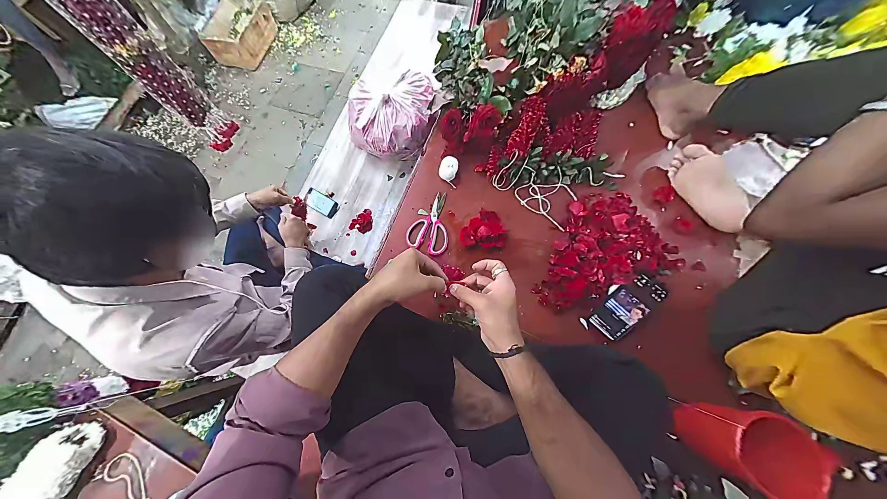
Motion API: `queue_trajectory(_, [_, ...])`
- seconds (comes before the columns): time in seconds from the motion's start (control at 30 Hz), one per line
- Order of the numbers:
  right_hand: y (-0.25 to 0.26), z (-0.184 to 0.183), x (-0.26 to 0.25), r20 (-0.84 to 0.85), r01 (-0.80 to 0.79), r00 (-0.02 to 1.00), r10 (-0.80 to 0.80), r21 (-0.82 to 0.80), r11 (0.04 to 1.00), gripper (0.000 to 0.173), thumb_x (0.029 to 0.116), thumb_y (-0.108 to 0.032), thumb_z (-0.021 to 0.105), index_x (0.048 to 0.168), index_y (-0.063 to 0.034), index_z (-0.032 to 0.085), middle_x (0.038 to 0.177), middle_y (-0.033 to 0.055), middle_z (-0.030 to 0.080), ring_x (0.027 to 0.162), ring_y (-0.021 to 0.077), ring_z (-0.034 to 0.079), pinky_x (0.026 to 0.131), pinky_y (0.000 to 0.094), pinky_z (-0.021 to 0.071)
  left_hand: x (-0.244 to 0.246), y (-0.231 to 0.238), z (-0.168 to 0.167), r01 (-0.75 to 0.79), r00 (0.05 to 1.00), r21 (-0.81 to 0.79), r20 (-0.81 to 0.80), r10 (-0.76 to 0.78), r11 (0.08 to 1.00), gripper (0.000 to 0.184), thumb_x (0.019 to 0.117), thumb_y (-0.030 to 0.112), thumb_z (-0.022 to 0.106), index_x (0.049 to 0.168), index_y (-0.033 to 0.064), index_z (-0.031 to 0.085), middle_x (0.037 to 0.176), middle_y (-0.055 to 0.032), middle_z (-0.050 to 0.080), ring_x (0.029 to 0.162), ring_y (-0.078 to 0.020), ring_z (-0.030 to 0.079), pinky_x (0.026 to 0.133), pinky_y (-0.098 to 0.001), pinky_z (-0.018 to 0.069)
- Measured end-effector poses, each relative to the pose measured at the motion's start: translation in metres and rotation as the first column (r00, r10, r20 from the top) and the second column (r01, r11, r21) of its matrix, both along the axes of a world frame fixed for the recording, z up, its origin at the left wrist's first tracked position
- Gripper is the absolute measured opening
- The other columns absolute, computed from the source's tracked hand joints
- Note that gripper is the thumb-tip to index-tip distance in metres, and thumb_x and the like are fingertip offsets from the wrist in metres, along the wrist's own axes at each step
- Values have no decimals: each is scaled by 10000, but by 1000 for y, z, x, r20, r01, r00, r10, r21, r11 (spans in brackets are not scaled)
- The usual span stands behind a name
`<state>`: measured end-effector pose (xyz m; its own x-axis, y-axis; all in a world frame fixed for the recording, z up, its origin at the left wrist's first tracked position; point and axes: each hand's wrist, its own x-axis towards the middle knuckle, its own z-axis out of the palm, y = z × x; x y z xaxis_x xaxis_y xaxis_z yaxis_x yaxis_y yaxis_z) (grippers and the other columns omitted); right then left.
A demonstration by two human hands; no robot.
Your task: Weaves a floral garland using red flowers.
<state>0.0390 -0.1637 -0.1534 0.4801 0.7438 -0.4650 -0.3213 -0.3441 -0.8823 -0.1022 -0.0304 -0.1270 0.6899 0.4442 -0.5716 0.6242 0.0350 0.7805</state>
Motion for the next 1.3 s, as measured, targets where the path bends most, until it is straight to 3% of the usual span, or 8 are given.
queue_trajectory(0.3, [-5, -7, 21, 0, -44, 999, 44, 0, 999, 644, 753, 37, 797, 1322, -12, 498, 682, -10, 570, 554, 68, 517, 515, 229, 450, 2, -3, -9, -98, 995, -6, 21, 98, 995, 93, 892, 147, 766, 854, 67, 741, 691, -14, 640, 609, -93, 553, 608, -316, 473])
queue_trajectory(0.5, [-10, -19, 40, 172, -439, 875, 452, -107, 892, 578, 822, -158, 766, 1358, -36, 587, 1219, 123, 676, 1068, 210, 672, 905, 385, 568, 0, 5, -11, -127, 992, -6, -15, 127, 992, 126, 861, 174, 795, 850, 65, 732, 702, -3, 640, 639, -91, 562, 662, -327, 494])
queue_trajectory(0.67, [-13, -22, 50, 311, -541, 795, 521, -24, 841, 140, 911, -208, 713, 959, -92, 773, 875, -30, 735, 772, 4, 656, 731, 218, 546, -2, 8, -2, -177, 979, 56, -94, 181, 983, 134, 845, 181, 800, 823, 73, 725, 690, -11, 636, 631, -114, 564, 649, -362, 491])
queue_trajectory(0.8, [-15, 2, 54, 312, -622, 779, 544, 281, 731, 133, 919, -182, 720, 911, -79, 803, 866, -35, 722, 833, 6, 654, 781, 193, 549, 8, 6, 23, 135, 964, 433, -266, -17, 891, 134, 811, 246, 774, 783, 118, 752, 770, -62, 690, 837, -267, 656, 826, -565, 501])
queue_trajectory(0.9, [-16, 17, 59, 347, -550, 833, 431, 426, 719, 107, 912, -130, 728, 913, -44, 791, 861, -8, 721, 799, 47, 669, 737, 225, 580, 31, -11, 76, 529, 826, 413, -450, -339, 741, 180, 794, 247, 795, 747, 95, 709, 927, -127, 668, 1058, -388, 605, 802, -617, 519])
queue_trajectory(1.0, [-13, 19, 76, 207, -384, 924, 323, 488, 784, 58, 897, -79, 737, 921, -54, 784, 878, -3, 714, 780, 67, 658, 719, 241, 582, 55, -17, 115, 609, 788, 333, -149, -597, 720, 113, 838, 235, 821, 854, 129, 785, 886, -50, 707, 930, -225, 637, 813, -470, 503])
queue_trajectory(1.13, [-26, 51, 62, -176, -86, 974, 144, 301, 950, 139, 1022, -7, 509, 1017, -52, 640, 844, -31, 619, 768, -14, 586, 755, 156, 521, 95, -13, 122, 375, 838, 282, 305, -453, 883, 76, 868, 180, 798, 867, 104, 794, 848, -6, 704, 819, -80, 640, 725, -284, 527])
queue_trajectory(1.3, [-26, 12, 57, -147, -135, 934, 325, 698, 703, 107, 924, -124, 700, 932, -127, 806, 889, -15, 760, 713, 33, 660, 662, 227, 564, 117, -14, 102, 79, 931, 560, 254, -261, 825, 140, 848, 332, 778, 828, 194, 778, 842, 38, 668, 952, -161, 582, 834, -401, 452])
